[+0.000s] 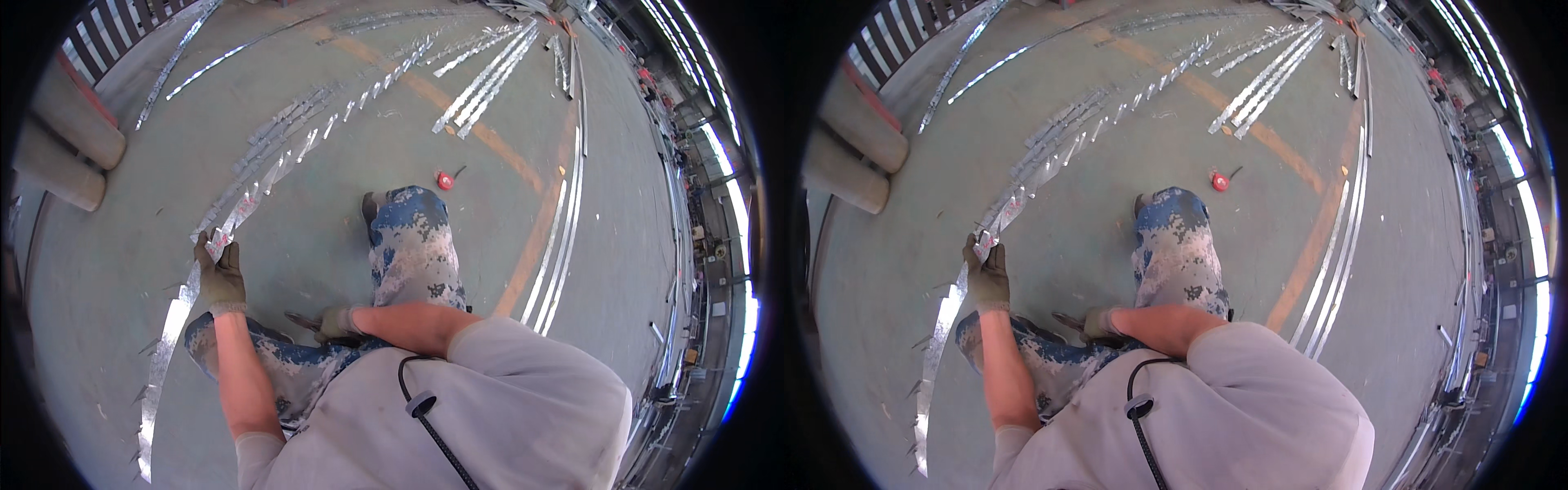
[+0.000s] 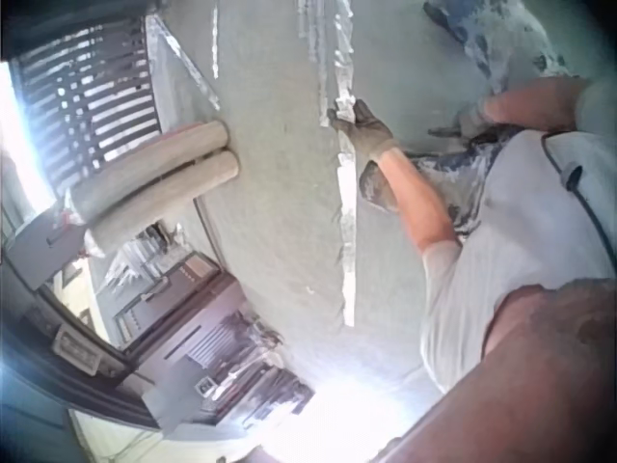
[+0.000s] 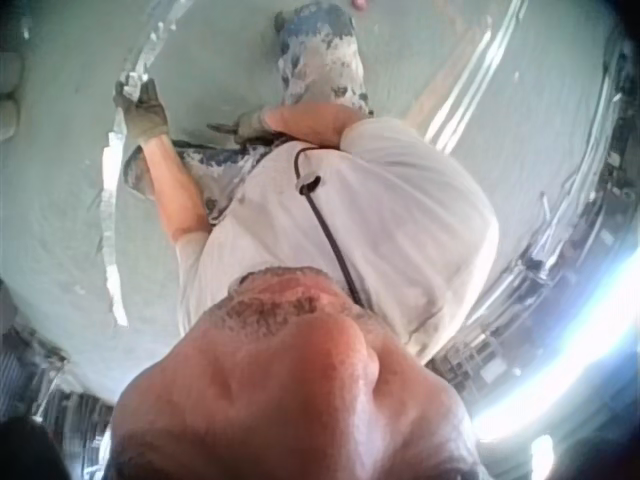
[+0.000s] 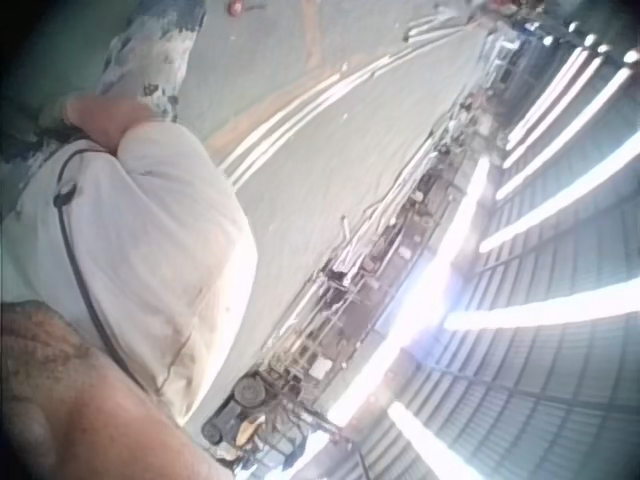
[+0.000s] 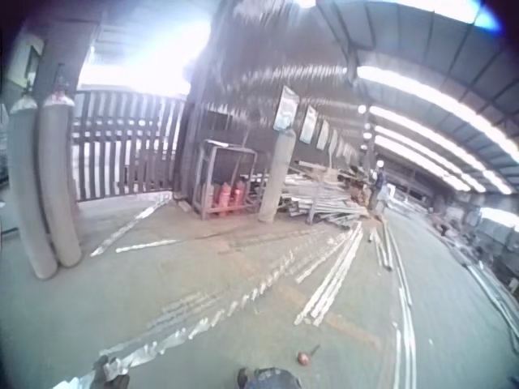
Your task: The person sits on the floor and uses tin snips to cut a long, flat metal strip into smaller segments. The person repeatedly positions the snips, cuts a piece, and places the segment on the floor among other cut pieces.
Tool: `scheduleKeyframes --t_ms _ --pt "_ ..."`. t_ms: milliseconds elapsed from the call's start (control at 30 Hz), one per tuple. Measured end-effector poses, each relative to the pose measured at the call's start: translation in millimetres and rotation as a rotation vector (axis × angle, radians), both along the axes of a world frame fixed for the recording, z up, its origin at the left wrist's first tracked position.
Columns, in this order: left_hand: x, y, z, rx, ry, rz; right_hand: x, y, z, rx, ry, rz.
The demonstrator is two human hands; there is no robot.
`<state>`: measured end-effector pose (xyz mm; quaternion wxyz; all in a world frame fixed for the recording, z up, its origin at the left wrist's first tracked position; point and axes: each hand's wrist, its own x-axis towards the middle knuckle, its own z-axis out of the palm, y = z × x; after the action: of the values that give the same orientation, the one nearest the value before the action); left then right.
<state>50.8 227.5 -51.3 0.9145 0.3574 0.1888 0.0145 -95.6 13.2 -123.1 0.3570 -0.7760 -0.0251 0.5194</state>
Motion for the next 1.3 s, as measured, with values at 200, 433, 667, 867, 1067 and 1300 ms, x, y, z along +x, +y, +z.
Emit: scheduleKeyframes --t_ms 200,433,667,867,1067,1300 --pt "4 21 6 0.034 -0.117 -0.034 -6 -1 -24 0.006 0.014 -0.026" --pt "1 27 31 -0.066 -0.301 -0.086 1 3 -11 -0.001 0.025 0.083" --pt "40 -45 16 -0.095 -0.258 -0.139 -7 3 -16 0.069 -0.255 -0.006" --pt "45 -74 17 0.086 -0.149 -0.119 36 -17 44 0.666 0.293 -0.951" --pt "29 -61 30 1.606 -0.390 -0.108 100 -58 123 1.069 0.223 -0.967" --pt "31 -84 53 0.173 -0.121 -0.103 165 -52 173 1.200 0.169 -0.869"
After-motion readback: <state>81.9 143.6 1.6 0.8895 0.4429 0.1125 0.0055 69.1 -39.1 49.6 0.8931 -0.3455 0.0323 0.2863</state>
